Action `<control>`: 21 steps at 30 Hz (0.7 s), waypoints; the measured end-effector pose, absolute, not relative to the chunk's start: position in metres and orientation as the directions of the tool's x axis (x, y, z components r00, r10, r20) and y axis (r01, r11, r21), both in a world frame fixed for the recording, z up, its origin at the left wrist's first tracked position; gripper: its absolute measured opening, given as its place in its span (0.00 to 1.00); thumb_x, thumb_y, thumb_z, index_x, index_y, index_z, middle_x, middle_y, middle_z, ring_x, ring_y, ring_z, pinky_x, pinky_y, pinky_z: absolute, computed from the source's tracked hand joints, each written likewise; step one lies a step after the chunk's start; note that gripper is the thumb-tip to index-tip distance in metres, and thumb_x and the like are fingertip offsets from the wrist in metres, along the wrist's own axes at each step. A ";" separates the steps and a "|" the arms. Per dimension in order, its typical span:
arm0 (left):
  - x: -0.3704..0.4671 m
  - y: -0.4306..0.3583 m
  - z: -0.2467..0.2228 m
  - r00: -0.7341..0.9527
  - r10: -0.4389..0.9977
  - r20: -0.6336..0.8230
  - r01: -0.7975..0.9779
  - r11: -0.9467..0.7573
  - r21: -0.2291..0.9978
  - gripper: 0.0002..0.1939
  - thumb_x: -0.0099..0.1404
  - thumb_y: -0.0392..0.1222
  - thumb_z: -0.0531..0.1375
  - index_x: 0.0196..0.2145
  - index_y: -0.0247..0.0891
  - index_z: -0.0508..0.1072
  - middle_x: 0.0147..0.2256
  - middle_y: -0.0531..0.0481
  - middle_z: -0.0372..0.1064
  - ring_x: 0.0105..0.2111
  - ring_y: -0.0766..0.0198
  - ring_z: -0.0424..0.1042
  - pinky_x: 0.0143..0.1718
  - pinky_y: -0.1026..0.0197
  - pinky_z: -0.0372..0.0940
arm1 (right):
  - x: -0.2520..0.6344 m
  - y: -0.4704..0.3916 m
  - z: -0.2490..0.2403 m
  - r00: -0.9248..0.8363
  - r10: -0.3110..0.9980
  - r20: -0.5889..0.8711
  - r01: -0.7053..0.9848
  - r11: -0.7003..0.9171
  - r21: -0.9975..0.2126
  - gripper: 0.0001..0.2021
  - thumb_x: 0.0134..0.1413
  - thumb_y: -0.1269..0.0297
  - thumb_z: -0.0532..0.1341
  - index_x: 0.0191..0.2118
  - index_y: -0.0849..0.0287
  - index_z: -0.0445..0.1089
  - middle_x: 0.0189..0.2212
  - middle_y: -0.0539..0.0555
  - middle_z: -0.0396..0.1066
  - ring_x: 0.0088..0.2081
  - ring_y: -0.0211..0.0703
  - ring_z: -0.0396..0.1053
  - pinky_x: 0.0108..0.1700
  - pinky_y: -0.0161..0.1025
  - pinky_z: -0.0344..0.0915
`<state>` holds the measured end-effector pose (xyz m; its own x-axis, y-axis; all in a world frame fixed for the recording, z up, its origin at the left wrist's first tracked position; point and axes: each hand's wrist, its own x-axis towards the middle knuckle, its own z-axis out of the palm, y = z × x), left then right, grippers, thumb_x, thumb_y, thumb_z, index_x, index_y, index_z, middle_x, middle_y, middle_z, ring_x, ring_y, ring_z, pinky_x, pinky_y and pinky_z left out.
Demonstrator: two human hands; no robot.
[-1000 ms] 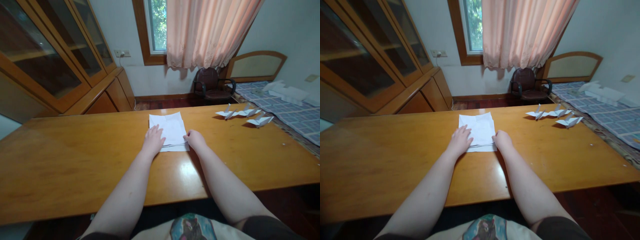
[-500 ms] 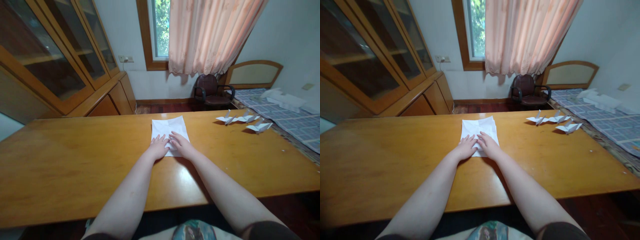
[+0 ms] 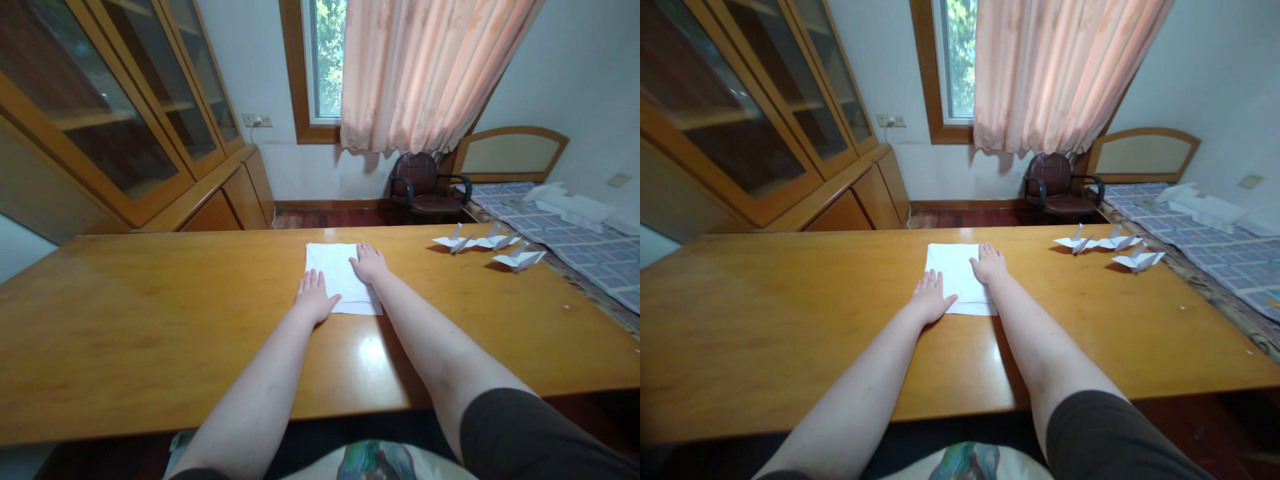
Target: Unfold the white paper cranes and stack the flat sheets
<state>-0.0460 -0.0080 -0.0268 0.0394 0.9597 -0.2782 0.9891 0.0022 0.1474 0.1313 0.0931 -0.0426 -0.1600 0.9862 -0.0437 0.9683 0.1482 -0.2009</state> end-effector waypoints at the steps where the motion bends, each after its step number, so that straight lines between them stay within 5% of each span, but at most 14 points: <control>1: -0.046 -0.009 -0.024 -0.063 0.959 -0.276 0.989 0.098 0.114 0.48 0.58 0.65 0.44 0.64 0.25 0.40 0.65 0.34 0.29 0.64 0.45 0.28 0.63 0.45 0.33 | 0.134 0.093 -0.044 -0.143 0.989 -0.043 0.971 0.131 -0.201 0.33 0.60 0.49 0.41 0.65 0.65 0.40 0.66 0.60 0.37 0.66 0.47 0.35 0.63 0.52 0.34; 3: -0.039 -0.011 -0.015 -0.219 0.950 -0.222 0.970 0.237 0.058 0.47 0.58 0.63 0.47 0.63 0.22 0.45 0.64 0.30 0.37 0.64 0.41 0.26 0.62 0.41 0.29 | 0.135 0.093 -0.044 -0.133 0.991 -0.035 0.970 0.123 -0.208 0.33 0.60 0.49 0.40 0.65 0.66 0.40 0.66 0.59 0.37 0.66 0.47 0.35 0.63 0.53 0.33; 5: -0.023 -0.008 -0.004 -0.205 0.974 -0.099 0.975 0.212 0.066 0.44 0.59 0.59 0.48 0.62 0.22 0.46 0.63 0.30 0.39 0.64 0.41 0.22 0.61 0.38 0.27 | 0.135 0.091 -0.044 -0.125 0.992 -0.028 0.967 0.116 -0.227 0.33 0.60 0.50 0.41 0.65 0.66 0.41 0.66 0.60 0.37 0.66 0.47 0.35 0.63 0.53 0.33; 8: 0.014 0.004 0.008 0.147 0.987 0.065 0.975 -0.155 0.157 0.43 0.61 0.60 0.45 0.64 0.26 0.42 0.65 0.37 0.32 0.64 0.45 0.24 0.63 0.42 0.30 | 0.133 0.087 -0.042 -0.137 0.991 -0.006 0.944 0.129 -0.304 0.31 0.59 0.52 0.45 0.64 0.64 0.45 0.65 0.61 0.40 0.66 0.48 0.36 0.63 0.53 0.34; 11: 0.039 0.024 0.005 0.466 0.884 0.030 0.857 -0.460 0.235 0.37 0.65 0.58 0.41 0.65 0.36 0.35 0.66 0.45 0.30 0.65 0.53 0.30 0.63 0.48 0.35 | 0.133 0.084 -0.041 -0.160 0.987 0.020 0.921 0.157 -0.355 0.28 0.59 0.56 0.46 0.64 0.59 0.47 0.64 0.60 0.45 0.66 0.46 0.36 0.62 0.51 0.37; 14: 0.032 0.044 -0.013 0.379 0.925 -0.013 0.893 -0.362 0.269 0.34 0.67 0.56 0.36 0.65 0.37 0.36 0.65 0.43 0.36 0.64 0.54 0.39 0.62 0.46 0.40 | 0.134 0.084 -0.041 -0.166 0.986 0.030 0.925 0.166 -0.342 0.27 0.60 0.58 0.45 0.64 0.60 0.47 0.65 0.60 0.44 0.66 0.46 0.37 0.62 0.52 0.35; 21: -0.030 0.073 -0.041 0.214 0.977 0.001 0.968 -0.213 0.133 0.34 0.66 0.54 0.38 0.63 0.32 0.45 0.65 0.40 0.38 0.64 0.52 0.38 0.62 0.46 0.39 | 0.133 0.087 -0.042 -0.131 0.991 0.019 0.954 0.131 -0.268 0.28 0.62 0.57 0.42 0.64 0.65 0.44 0.65 0.60 0.41 0.65 0.47 0.39 0.63 0.53 0.34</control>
